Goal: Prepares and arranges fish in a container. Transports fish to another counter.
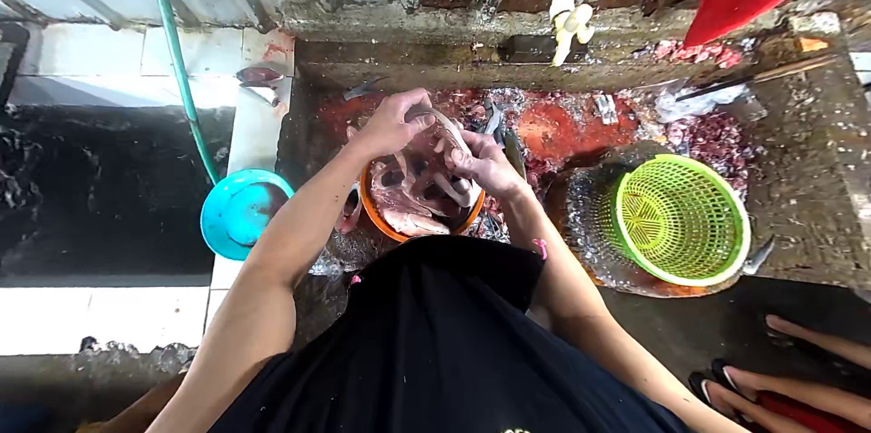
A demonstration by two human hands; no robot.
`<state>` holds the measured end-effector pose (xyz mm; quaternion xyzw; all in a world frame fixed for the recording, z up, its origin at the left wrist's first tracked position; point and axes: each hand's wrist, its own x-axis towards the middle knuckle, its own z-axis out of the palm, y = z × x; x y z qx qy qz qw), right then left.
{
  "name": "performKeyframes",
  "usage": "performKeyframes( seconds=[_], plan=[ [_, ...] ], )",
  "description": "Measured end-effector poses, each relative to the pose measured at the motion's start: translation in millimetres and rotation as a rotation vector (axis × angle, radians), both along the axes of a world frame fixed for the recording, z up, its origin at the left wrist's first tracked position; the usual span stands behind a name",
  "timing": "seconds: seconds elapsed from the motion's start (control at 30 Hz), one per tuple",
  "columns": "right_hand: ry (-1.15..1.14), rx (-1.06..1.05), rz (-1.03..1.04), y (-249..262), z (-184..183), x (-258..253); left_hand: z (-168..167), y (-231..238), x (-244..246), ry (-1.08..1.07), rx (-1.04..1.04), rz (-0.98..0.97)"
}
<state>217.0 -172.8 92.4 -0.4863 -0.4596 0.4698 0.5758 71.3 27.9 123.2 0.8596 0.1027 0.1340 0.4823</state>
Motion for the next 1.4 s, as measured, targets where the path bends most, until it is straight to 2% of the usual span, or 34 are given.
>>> performKeyframes(
  seconds=[0.07,0.2,0.27,0.43,0.6,0.8,0.83,0.9,0.93,1.0,1.03,1.07,1.17,1.23,1.33,1.4],
  plan=[
    [-0.066,-0.007,-0.08,-1,2,1,0,-5,7,0.012,0.003,0.037],
    [-0.1,0.138,-0.608,11,0,11,20,-23,37,-0.08,0.102,0.144],
    [-0.065,0.202,-0.732,17,1,26,35,-33,54,-0.181,0.118,0.156],
    [0.223,0.118,-0.678,11,24,45,50,-49,85,-0.419,0.164,0.175],
    [0.292,0.021,-0.627,-4,20,33,30,-50,78,-0.413,0.242,0.192],
    [0.083,-0.161,-0.556,-47,4,11,8,-20,37,-0.206,0.18,0.418],
    [0.02,-0.163,-0.568,-56,0,14,5,-10,30,-0.223,0.159,0.432],
    [-0.269,-0.226,-0.627,-67,-13,34,0,5,17,-0.254,0.087,0.407],
    [-0.471,-0.347,-0.666,-66,-24,52,-2,9,13,-0.254,0.052,0.386],
    [-0.778,-0.752,-0.609,-68,-39,70,-11,8,5,-0.145,0.025,0.313],
    [-0.816,-0.854,-0.568,-70,-43,70,-15,7,2,-0.021,0.048,0.253],
    [-0.833,-0.867,-0.57,-71,-46,68,-20,8,0,0.122,0.098,0.171],
    [-0.816,-0.68,-0.646,-67,-46,46,-41,12,-7,0.378,0.301,0.044],
    [-0.825,-0.536,-0.614,-54,-43,38,-53,24,-19,0.304,0.301,0.092],
    [-0.898,-0.343,-0.565,-29,-42,33,-62,57,-40,0.237,0.098,0.333],
    [-0.935,-0.273,-0.556,-16,-43,30,-85,82,-53,0.395,0.036,0.53]
  ],
)
